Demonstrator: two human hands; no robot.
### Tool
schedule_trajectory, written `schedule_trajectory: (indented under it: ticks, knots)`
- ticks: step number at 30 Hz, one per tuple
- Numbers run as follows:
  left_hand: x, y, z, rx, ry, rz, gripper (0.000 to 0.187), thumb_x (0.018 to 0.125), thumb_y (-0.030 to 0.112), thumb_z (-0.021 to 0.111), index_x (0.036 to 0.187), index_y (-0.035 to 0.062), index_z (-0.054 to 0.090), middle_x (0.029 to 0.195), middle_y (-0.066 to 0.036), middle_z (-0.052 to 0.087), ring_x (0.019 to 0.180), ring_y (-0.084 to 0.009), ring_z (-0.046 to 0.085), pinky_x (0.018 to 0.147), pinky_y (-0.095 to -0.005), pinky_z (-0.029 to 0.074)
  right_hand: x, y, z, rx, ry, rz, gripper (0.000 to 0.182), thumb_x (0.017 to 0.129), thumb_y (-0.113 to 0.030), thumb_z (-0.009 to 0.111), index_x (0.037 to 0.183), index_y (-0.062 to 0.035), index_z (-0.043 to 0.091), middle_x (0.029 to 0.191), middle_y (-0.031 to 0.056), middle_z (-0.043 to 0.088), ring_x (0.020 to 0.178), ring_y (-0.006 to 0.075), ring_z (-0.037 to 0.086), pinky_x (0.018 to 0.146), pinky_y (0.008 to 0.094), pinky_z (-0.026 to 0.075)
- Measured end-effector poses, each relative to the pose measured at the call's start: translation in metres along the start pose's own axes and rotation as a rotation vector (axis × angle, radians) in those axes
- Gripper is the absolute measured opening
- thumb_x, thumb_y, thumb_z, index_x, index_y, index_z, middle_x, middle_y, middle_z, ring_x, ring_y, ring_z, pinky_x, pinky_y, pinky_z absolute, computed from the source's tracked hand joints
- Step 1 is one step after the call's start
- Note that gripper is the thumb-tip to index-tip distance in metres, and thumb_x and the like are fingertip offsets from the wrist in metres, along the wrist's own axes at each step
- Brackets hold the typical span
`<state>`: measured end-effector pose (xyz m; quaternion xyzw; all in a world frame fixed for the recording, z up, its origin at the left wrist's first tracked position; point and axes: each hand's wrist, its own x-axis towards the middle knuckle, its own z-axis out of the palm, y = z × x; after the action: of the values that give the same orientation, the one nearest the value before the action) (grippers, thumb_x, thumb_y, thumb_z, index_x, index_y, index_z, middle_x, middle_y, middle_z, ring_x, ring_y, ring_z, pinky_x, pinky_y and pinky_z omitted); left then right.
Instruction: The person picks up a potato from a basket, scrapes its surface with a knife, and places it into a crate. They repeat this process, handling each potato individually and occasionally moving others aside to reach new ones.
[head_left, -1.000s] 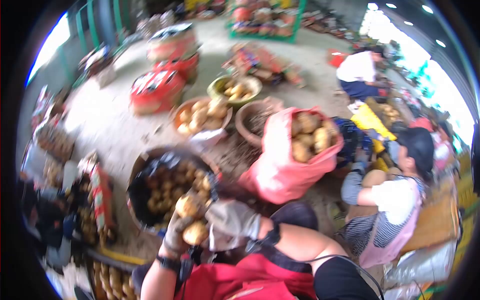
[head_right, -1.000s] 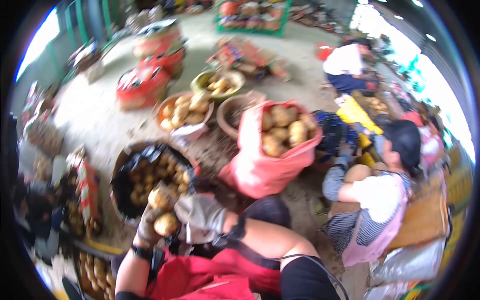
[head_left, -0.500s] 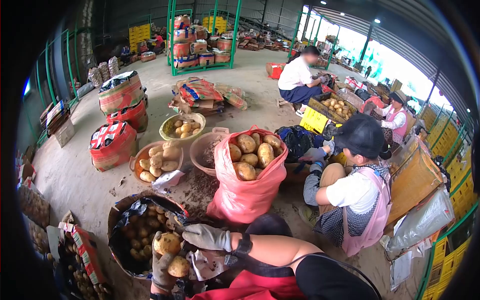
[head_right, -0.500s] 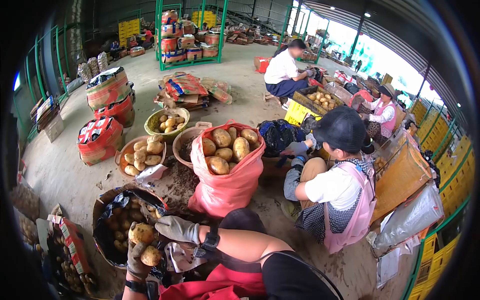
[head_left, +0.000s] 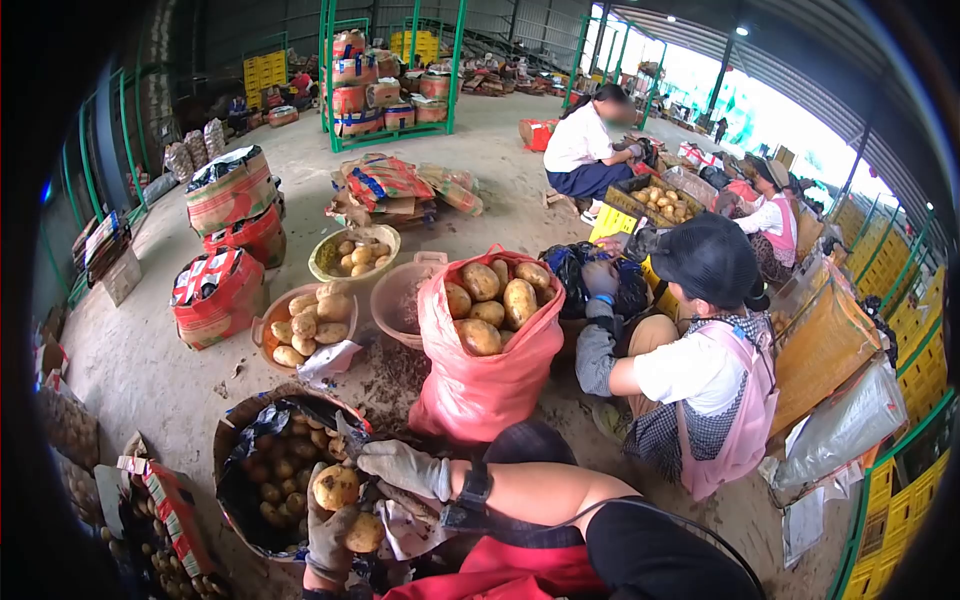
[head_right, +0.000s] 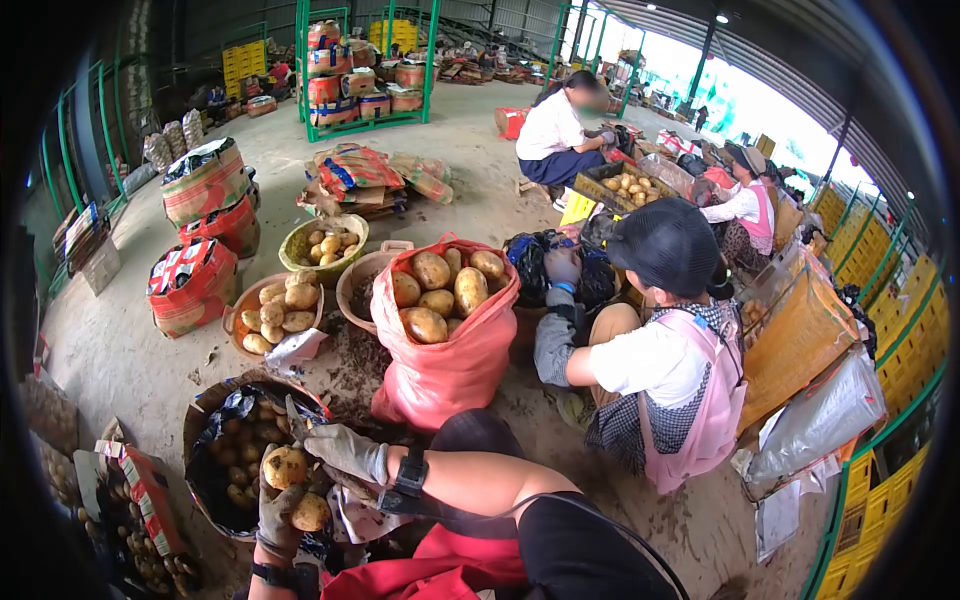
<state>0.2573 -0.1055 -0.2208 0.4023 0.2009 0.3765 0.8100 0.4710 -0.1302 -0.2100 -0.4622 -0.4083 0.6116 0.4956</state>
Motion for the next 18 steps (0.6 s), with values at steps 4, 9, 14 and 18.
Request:
schedule_trajectory:
  ticks: [4,9,14,18]
  knots:
    - [-0.001,0.000,-0.004,0.065,0.006,0.030,0.085,0.085,0.013,0.077,0.158,0.0144,0.034,0.148,-0.015,0.053,0.130,-0.0343,0.060,0.108,-0.0516,0.052,0.005,0.012,0.001,0.059,-0.044,-0.020,0.024,0.105,-0.020,0.055,0.118,-0.0051,0.069,0.091,-0.0037,0.058,0.082,0.0072,0.050,0.070,0.0272,0.046]
    - [-0.001,0.005,-0.011,0.105,0.028,-0.037,0.077,0.084,0.023,0.080,0.149,0.0100,0.043,0.141,-0.015,0.060,0.127,-0.0325,0.062,0.105,-0.0475,0.054,0.007,0.010,0.000,-0.075,-0.105,-0.179,0.026,0.107,-0.018,0.052,0.122,-0.0025,0.066,0.096,0.0013,0.064,0.086,0.0120,0.060,0.077,0.0311,0.053]
    - [0.000,0.014,0.000,0.080,0.066,0.019,0.065,0.088,0.022,0.077,0.142,0.0000,0.050,0.134,-0.018,0.065,0.118,-0.0315,0.068,0.101,-0.0441,0.057,0.004,0.004,0.002,0.280,-0.092,0.130,0.028,0.107,-0.013,0.049,0.132,-0.0016,0.056,0.107,0.0107,0.070,0.090,0.0201,0.069,0.074,0.0340,0.056]
    - [0.000,0.014,-0.002,0.066,0.087,0.027,0.060,0.089,0.020,0.076,0.140,-0.0007,0.052,0.133,-0.017,0.066,0.116,-0.0302,0.069,0.098,-0.0431,0.058,0.000,-0.002,-0.004,0.361,-0.080,0.168,0.029,0.107,-0.020,0.052,0.129,-0.0017,0.060,0.109,0.0103,0.071,0.087,0.0194,0.070,0.073,0.0317,0.057]
